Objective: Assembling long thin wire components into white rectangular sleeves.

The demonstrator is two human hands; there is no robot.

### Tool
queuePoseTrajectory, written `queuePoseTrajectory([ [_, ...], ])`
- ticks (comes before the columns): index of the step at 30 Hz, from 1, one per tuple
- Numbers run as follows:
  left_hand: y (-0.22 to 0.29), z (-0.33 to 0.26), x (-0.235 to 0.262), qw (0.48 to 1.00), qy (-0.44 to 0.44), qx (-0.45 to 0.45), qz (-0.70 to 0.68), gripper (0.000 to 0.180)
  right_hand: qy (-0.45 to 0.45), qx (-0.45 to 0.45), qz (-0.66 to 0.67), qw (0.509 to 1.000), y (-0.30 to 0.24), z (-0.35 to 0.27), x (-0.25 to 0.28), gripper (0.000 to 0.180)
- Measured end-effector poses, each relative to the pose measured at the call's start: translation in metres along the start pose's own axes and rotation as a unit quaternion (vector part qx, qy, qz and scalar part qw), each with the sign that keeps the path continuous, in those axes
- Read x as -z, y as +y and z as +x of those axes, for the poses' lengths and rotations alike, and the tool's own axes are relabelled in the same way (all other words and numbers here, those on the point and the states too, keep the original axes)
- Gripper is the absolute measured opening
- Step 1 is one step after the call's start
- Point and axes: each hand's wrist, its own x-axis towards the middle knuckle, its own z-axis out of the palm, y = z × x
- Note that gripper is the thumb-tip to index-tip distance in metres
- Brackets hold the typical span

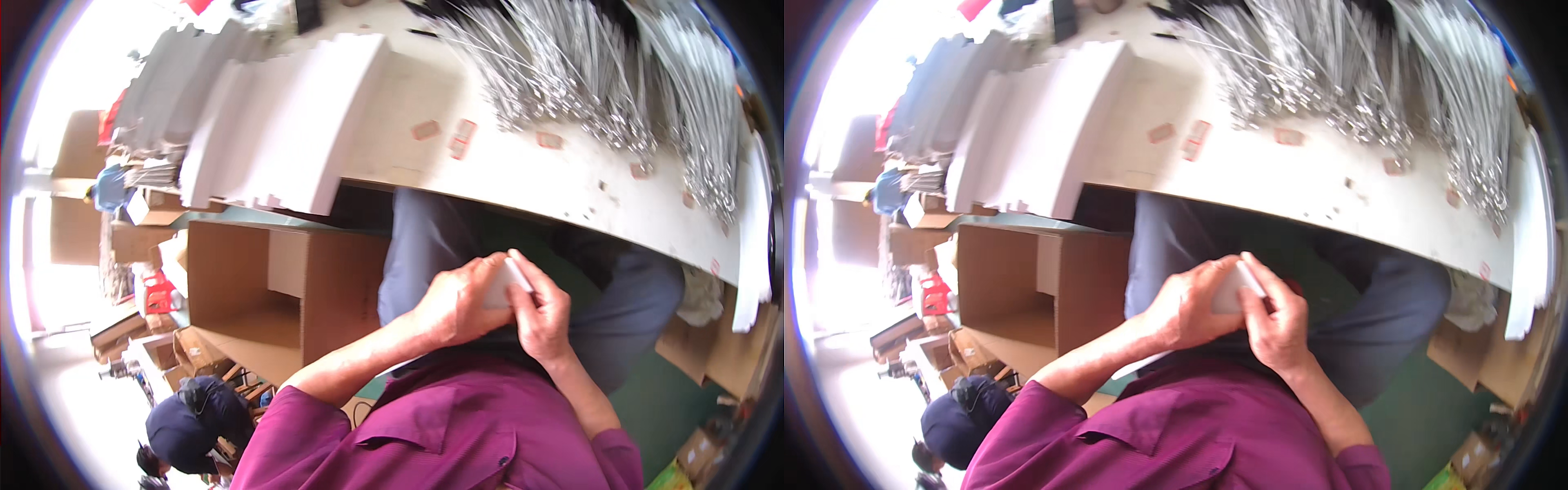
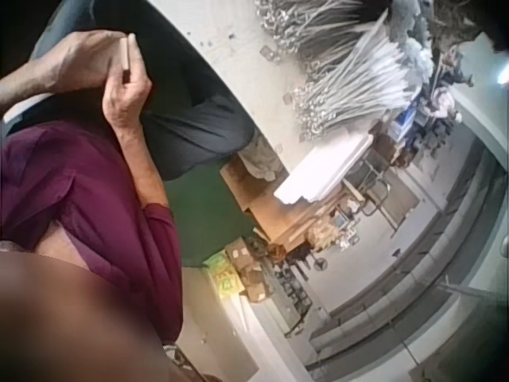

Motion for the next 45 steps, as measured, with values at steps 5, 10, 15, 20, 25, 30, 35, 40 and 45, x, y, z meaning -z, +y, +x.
queuePoseTrajectory([
  [5, -0.007, -0.021, 0.054, 0.986, -0.108, 0.107, -0.068, 0.049, 0.031, -0.047, 0.123, 0.991, -0.01, 0.028, 0.018, 0.041],
  [10, -0.004, -0.053, 0.109, 0.99, -0.015, 0.118, -0.081, 0.028, 0.008, 0.017, 0.1, 0.995, -0.025, 0.06, 0.024, 0.04],
  [15, -0.022, -0.046, 0.193, 0.951, 0.218, 0.134, 0.173, 0.025, 0.092, 0.126, -0.129, 0.979, 0.0, 0.094, 0.041, 0.018],
  [20, -0.079, -0.02, 0.284, 0.863, 0.322, 0.158, 0.357, 0.025, 0.095, 0.109, -0.116, 0.983, 0.003, 0.099, 0.038, 0.013],
  [25, -0.164, 0.022, 0.358, 0.808, 0.341, 0.145, 0.458, 0.025, 0.129, 0.166, -0.148, 0.966, 0.011, 0.1, 0.035, 0.009],
  [30, -0.173, 0.048, 0.379, 0.734, 0.31, 0.197, 0.571, 0.022, 0.139, 0.186, -0.207, 0.95, 0.012, 0.098, 0.035, 0.007],
  [35, -0.162, 0.036, 0.362, 0.726, 0.353, 0.18, 0.563, 0.033, 0.143, 0.208, -0.232, 0.94, 0.006, 0.099, 0.032, 0.006],
  [40, -0.153, -0.022, 0.344, 0.696, 0.561, 0.06, 0.445, 0.069, 0.14, 0.186, -0.244, 0.941, 0.012, 0.1, 0.036, 0.008],
  [45, -0.197, -0.097, 0.335, 0.667, 0.629, 0.231, 0.324, 0.103, 0.133, 0.214, -0.251, 0.935, 0.012, 0.1, 0.036, 0.009],
])
